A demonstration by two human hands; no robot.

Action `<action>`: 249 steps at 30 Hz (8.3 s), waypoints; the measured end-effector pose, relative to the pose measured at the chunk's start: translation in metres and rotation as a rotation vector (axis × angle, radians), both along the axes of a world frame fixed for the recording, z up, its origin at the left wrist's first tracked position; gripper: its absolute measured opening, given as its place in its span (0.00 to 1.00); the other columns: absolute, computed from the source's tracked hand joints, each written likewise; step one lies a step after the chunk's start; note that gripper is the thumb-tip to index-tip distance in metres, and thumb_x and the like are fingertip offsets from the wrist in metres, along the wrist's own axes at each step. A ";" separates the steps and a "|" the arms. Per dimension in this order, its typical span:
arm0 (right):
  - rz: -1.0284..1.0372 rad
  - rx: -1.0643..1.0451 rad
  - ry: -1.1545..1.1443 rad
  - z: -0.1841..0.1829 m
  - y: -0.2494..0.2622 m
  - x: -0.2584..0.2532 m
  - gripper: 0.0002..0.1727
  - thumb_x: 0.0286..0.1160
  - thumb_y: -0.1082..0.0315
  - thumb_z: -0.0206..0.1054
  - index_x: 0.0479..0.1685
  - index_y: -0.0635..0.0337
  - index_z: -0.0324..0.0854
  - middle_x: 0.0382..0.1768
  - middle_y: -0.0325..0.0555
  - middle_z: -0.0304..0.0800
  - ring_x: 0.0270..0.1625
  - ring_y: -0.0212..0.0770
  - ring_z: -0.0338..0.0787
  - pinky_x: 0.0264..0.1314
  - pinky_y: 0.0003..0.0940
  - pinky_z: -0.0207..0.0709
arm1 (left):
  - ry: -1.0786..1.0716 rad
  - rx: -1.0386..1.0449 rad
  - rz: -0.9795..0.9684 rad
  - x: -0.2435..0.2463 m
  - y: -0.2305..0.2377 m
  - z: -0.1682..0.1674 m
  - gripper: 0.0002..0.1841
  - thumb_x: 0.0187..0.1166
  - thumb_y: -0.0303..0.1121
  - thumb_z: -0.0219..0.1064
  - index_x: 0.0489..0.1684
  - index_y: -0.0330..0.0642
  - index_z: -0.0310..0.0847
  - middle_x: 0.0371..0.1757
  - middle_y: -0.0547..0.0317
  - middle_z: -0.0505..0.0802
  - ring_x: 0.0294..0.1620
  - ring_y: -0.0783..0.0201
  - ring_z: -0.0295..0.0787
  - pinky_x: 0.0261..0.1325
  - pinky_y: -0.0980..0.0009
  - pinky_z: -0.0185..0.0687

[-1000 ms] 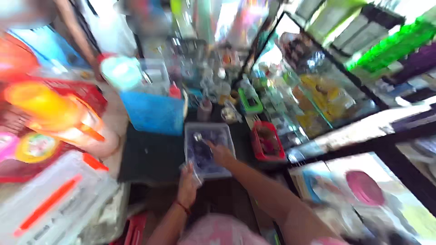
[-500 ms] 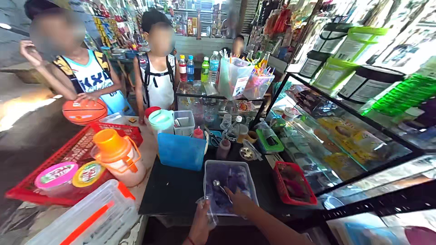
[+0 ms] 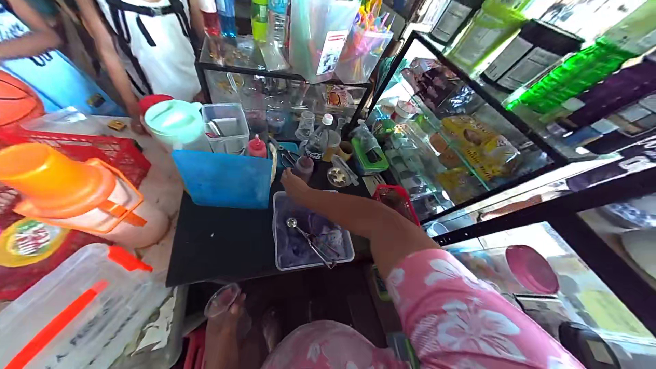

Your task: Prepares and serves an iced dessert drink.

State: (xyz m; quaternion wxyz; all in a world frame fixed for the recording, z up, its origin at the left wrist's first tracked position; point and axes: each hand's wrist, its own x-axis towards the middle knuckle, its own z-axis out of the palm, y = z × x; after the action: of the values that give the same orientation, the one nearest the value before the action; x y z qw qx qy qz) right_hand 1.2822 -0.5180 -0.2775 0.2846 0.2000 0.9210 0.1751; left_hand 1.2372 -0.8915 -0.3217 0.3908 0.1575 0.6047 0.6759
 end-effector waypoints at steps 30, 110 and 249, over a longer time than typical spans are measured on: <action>0.172 -0.878 2.148 0.225 -0.118 0.132 0.42 0.48 0.53 0.90 0.66 0.57 0.74 0.54 0.33 0.93 0.57 0.30 0.92 0.63 0.37 0.89 | 0.700 -0.081 -0.649 -0.020 0.167 0.079 0.44 0.68 0.41 0.82 0.83 0.30 0.64 0.68 0.36 0.87 0.71 0.43 0.83 0.77 0.48 0.74; 0.048 -0.878 2.042 0.191 -0.136 0.077 0.42 0.54 0.65 0.84 0.69 0.73 0.66 0.53 0.44 0.88 0.55 0.27 0.90 0.64 0.27 0.85 | 0.409 0.098 -0.489 -0.002 0.146 0.139 0.36 0.65 0.31 0.81 0.73 0.30 0.69 0.53 0.52 0.91 0.50 0.69 0.90 0.59 0.72 0.86; -1.503 -1.744 0.815 -0.027 -0.091 0.175 0.34 0.84 0.73 0.45 0.91 0.45 0.48 0.28 0.39 0.75 0.19 0.30 0.76 0.21 0.24 0.74 | 0.887 -0.069 -0.916 0.055 0.116 -0.046 0.38 0.52 0.58 0.85 0.65 0.49 0.89 0.92 0.51 0.65 0.96 0.37 0.38 0.83 0.21 0.20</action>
State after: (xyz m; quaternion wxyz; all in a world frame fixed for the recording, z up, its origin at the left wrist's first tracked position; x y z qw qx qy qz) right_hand 1.4569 -0.6089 -0.3048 0.0443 0.4649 0.4069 -0.7851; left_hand 1.2925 -0.7754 -0.3674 0.3574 0.6524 0.6018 0.2908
